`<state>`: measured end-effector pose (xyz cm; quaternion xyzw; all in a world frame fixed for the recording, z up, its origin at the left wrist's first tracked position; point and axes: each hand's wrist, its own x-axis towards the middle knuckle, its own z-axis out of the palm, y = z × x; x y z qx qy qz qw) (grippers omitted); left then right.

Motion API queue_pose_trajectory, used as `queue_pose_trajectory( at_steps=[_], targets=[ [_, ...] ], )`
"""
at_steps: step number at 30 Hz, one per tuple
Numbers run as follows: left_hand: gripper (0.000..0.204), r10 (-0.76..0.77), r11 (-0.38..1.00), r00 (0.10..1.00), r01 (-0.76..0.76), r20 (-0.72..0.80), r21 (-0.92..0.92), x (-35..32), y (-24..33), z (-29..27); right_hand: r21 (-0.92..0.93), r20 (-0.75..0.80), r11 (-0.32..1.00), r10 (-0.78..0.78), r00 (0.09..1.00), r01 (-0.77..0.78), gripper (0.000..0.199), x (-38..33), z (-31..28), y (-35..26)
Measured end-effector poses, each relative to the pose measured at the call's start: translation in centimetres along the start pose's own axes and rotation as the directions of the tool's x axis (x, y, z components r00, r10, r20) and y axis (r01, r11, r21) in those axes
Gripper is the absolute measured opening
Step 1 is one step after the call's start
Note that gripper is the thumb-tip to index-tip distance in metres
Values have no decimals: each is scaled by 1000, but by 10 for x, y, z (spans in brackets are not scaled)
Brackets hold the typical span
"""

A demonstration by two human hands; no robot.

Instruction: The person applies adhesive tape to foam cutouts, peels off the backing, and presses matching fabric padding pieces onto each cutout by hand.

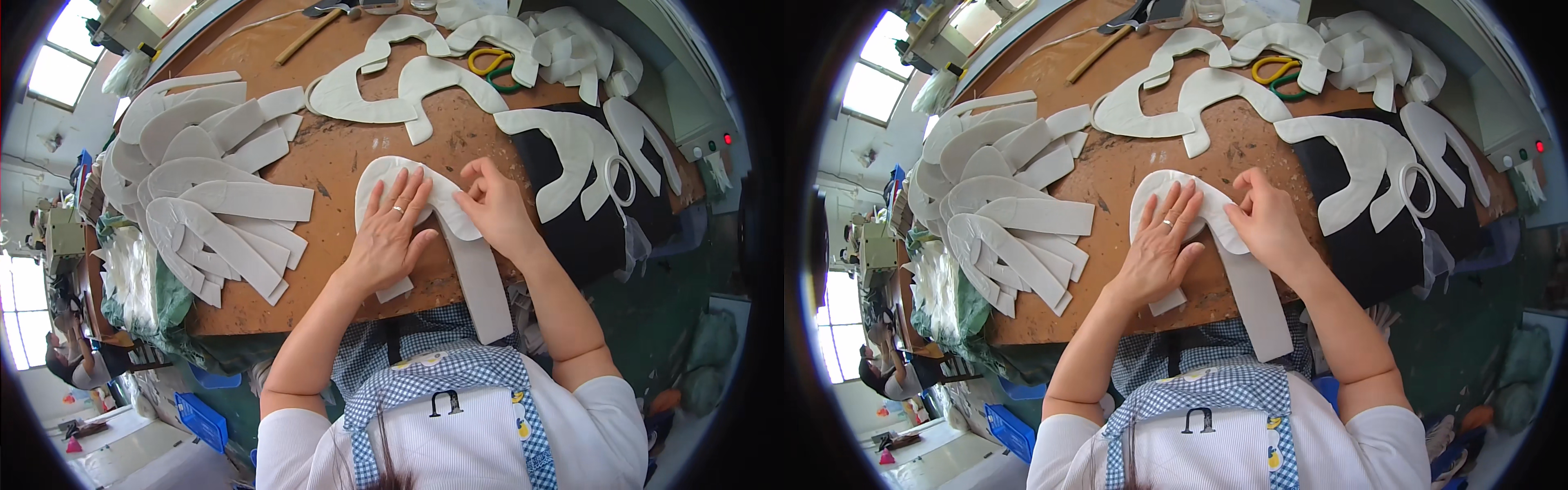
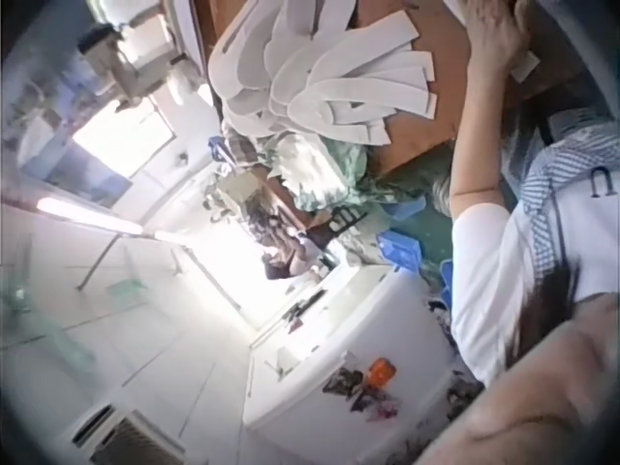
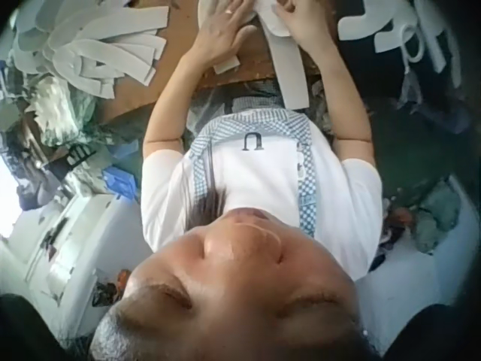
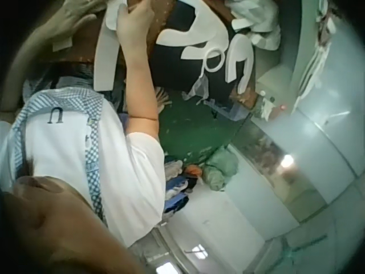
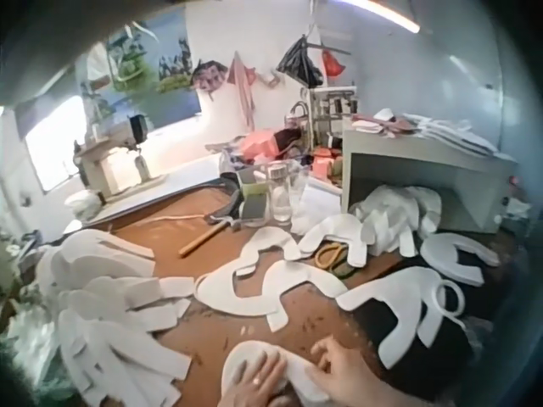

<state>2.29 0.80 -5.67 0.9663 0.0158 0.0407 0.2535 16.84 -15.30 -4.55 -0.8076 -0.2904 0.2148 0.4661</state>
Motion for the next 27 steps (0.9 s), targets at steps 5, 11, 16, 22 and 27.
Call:
queue_pose_trajectory(
  at_steps=[5,11,16,22,27],
  targets=[
    [67,42,975,997,-54,58,215,0,3,1,104,0,993,59,998,-58,25,-7,-2,6],
    [69,60,957,995,-81,84,279,-1,4,3,-261,65,965,50,997,-31,29,-4,-9,-10],
    [69,65,995,998,-65,3,80,-3,-5,9,-533,20,797,-322,946,283,50,2,10,-4],
    [61,-125,955,988,145,-96,258,2,-13,9,-529,241,709,-402,883,467,93,-38,28,17],
    [62,-241,912,955,284,-175,297,8,-29,9,-572,291,723,-262,920,387,89,-103,-1,17]
  ],
)
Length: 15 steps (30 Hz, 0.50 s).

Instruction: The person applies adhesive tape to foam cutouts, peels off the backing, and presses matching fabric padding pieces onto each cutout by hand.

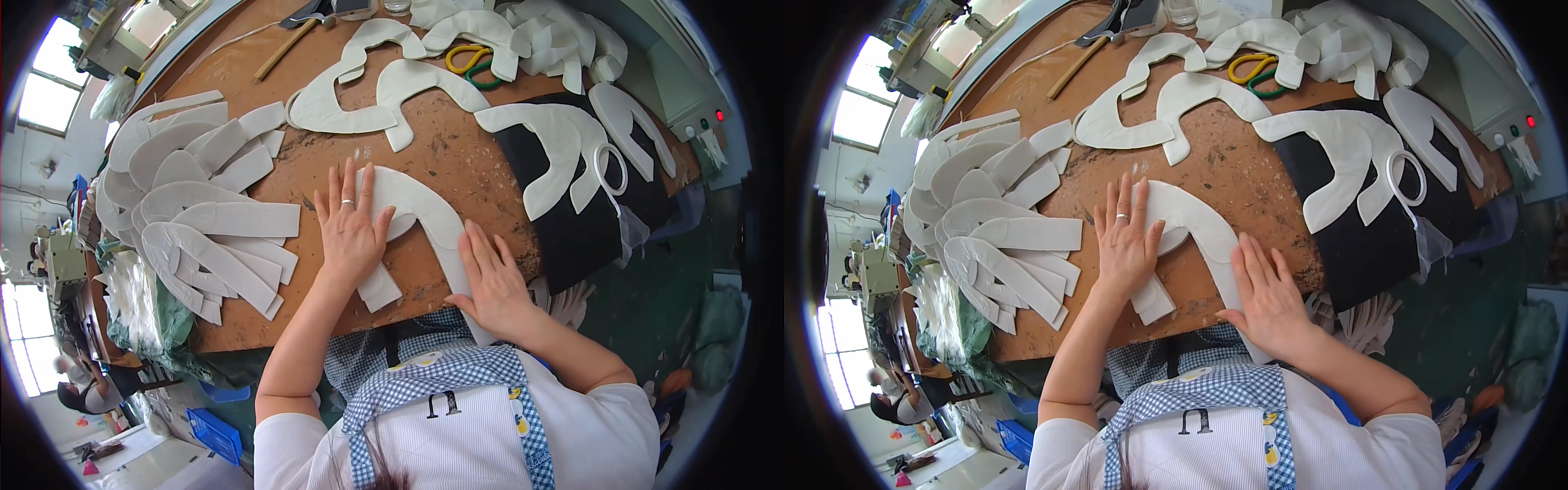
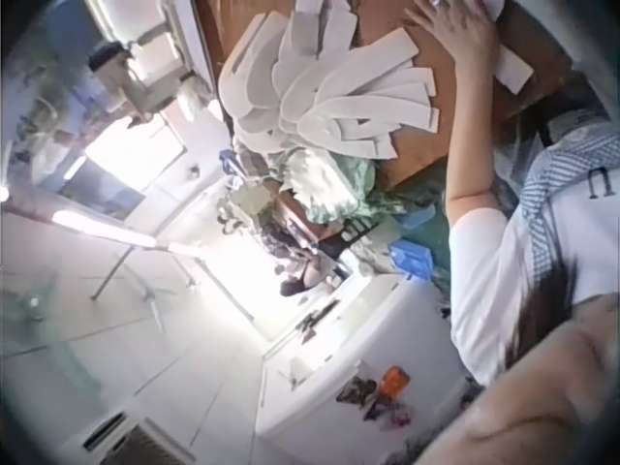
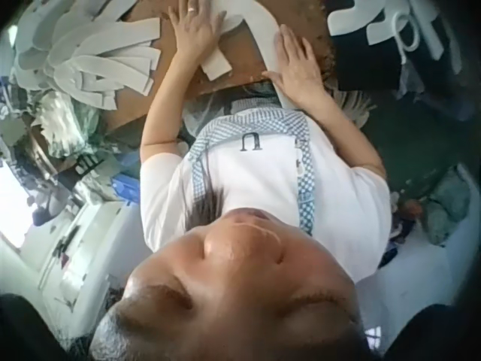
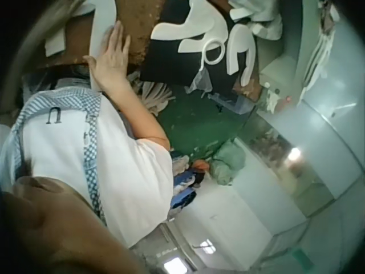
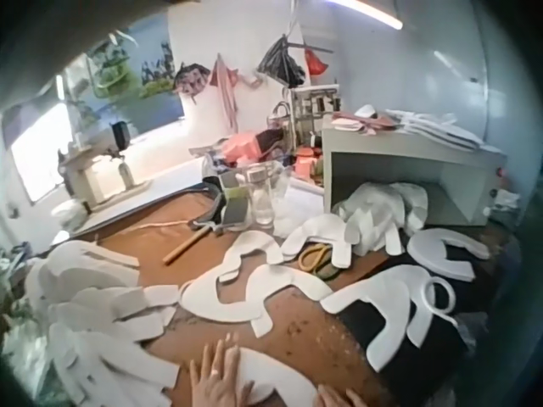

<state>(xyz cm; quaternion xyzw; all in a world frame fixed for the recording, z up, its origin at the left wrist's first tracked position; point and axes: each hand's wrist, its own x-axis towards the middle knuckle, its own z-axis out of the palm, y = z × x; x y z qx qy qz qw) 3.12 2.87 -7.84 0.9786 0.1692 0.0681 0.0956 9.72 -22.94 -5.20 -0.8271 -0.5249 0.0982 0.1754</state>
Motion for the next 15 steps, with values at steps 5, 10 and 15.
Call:
queue_pose_trajectory(
  at_steps=[5,10,15],
  targets=[
    [68,18,987,997,-6,-73,158,-7,8,4,155,-271,987,92,958,-51,43,20,-7,11],
    [66,-14,982,996,-4,-91,-191,-43,41,1,365,-204,897,337,919,-248,33,29,-7,12],
    [48,123,917,972,-189,-202,-351,-52,85,-16,480,-286,867,300,910,-135,33,35,-6,4]
  ],
)
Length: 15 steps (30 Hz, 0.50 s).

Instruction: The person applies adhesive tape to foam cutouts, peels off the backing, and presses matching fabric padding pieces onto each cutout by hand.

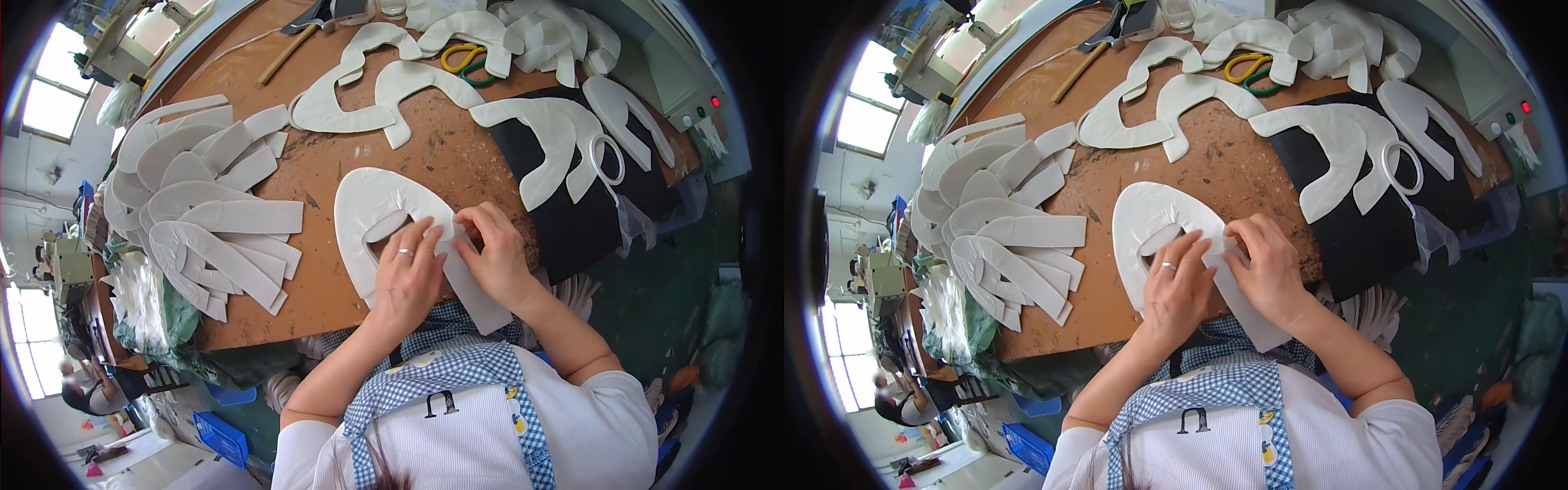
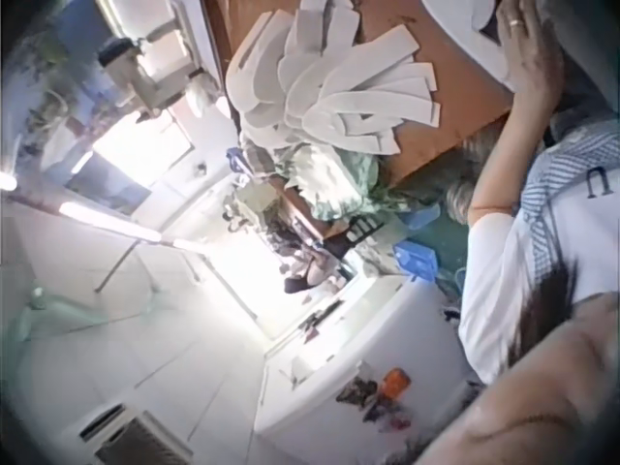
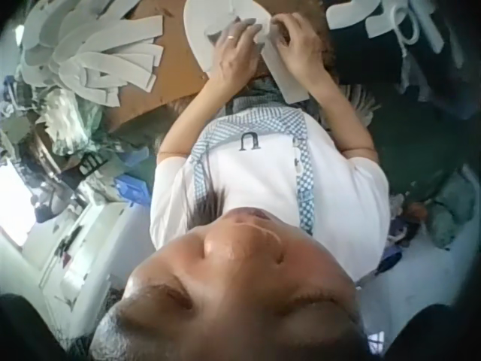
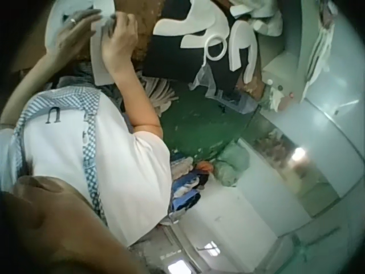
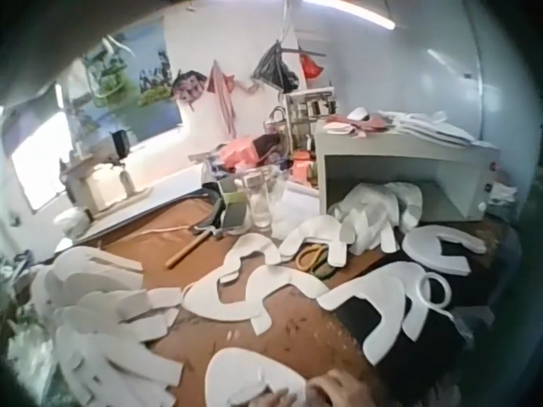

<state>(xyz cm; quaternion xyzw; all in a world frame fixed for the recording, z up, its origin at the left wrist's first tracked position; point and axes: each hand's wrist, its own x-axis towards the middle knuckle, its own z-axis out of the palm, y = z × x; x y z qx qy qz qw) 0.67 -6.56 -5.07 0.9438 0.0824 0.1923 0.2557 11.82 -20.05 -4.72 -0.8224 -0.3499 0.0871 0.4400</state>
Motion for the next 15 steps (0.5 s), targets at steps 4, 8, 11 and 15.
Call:
queue_pose_trajectory(
  at_steps=[4,8,11,15],
  targets=[
    [33,0,996,998,-6,-70,-85,11,0,10,42,40,990,133,990,-134,40,0,4,2],
    [29,7,999,997,-11,-75,-53,7,-2,11,130,71,980,142,987,-150,44,-3,6,4],
    [29,-15,999,997,12,-81,-38,10,0,9,282,34,957,66,997,-73,43,0,6,1],
    [27,6,998,993,-14,-122,-63,12,-5,12,326,14,945,-6,1000,1,42,5,4,0]
  ],
)
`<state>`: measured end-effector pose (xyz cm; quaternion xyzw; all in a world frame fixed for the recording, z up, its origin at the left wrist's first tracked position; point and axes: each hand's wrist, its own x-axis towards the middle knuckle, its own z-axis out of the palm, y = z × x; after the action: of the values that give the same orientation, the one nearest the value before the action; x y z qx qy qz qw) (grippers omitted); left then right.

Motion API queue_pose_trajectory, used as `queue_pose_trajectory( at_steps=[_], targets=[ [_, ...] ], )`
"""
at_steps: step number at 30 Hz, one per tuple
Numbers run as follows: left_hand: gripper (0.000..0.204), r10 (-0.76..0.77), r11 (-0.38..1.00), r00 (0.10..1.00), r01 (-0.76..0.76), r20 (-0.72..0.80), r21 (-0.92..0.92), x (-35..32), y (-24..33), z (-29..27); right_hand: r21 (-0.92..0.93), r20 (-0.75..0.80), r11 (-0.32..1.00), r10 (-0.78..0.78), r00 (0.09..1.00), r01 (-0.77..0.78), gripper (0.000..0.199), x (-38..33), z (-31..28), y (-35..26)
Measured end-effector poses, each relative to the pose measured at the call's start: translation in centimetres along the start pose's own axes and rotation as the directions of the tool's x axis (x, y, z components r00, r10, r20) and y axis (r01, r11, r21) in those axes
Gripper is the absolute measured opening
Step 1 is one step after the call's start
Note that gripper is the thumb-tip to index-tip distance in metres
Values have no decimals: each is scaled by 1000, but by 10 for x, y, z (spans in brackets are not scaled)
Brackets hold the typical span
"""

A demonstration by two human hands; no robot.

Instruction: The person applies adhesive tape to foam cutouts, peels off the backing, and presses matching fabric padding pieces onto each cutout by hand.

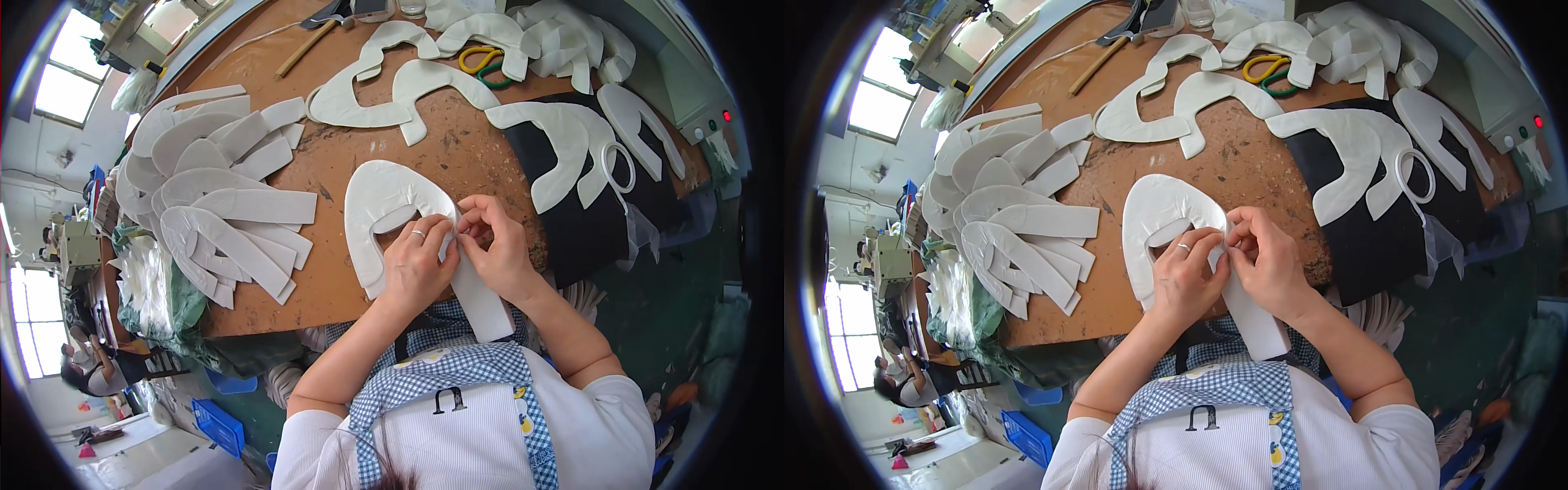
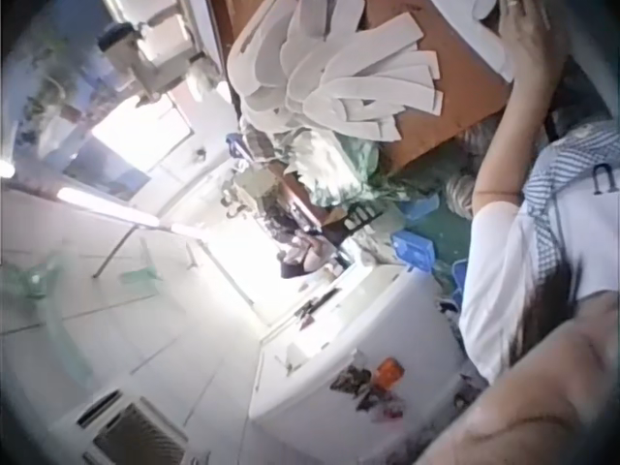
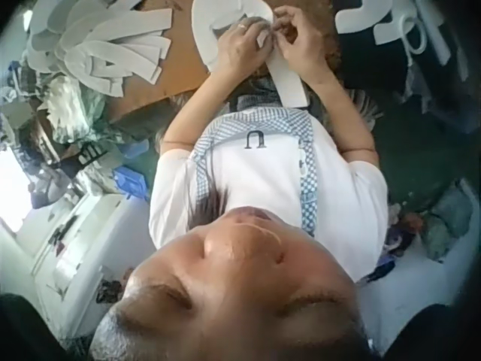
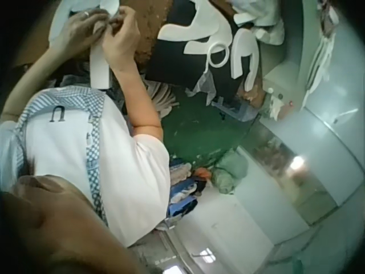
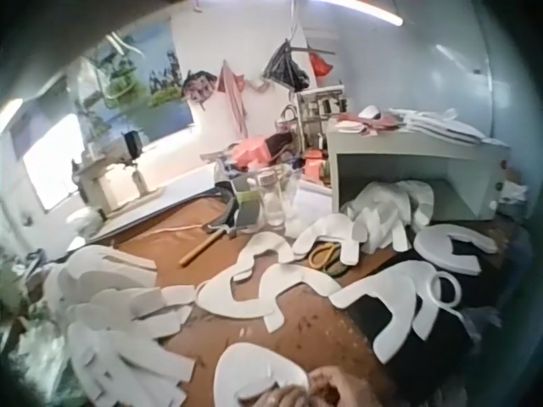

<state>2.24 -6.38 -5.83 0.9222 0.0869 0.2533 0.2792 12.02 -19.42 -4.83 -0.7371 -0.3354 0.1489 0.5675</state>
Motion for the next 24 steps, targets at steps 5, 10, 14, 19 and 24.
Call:
queue_pose_trajectory(
  at_steps=[5,10,14,19,24],
  targets=[
    [18,-101,985,995,97,-22,-143,1,-5,0,27,-3,1000,-7,1000,7,42,1,0,4],
    [14,-513,634,838,518,189,-574,2,-17,-2,39,-4,999,13,1000,-13,42,2,0,3],
    [14,-740,-198,543,389,397,-900,13,-85,-58,-99,11,991,90,996,-88,42,-3,-5,3],
    [11,-741,-150,622,214,253,-965,4,-128,-122,-598,58,748,-319,946,289,38,11,5,-18],
    [17,-662,-389,663,93,349,-916,-1,-123,-103,-291,323,777,-470,821,559,34,44,58,-12]
  ],
)
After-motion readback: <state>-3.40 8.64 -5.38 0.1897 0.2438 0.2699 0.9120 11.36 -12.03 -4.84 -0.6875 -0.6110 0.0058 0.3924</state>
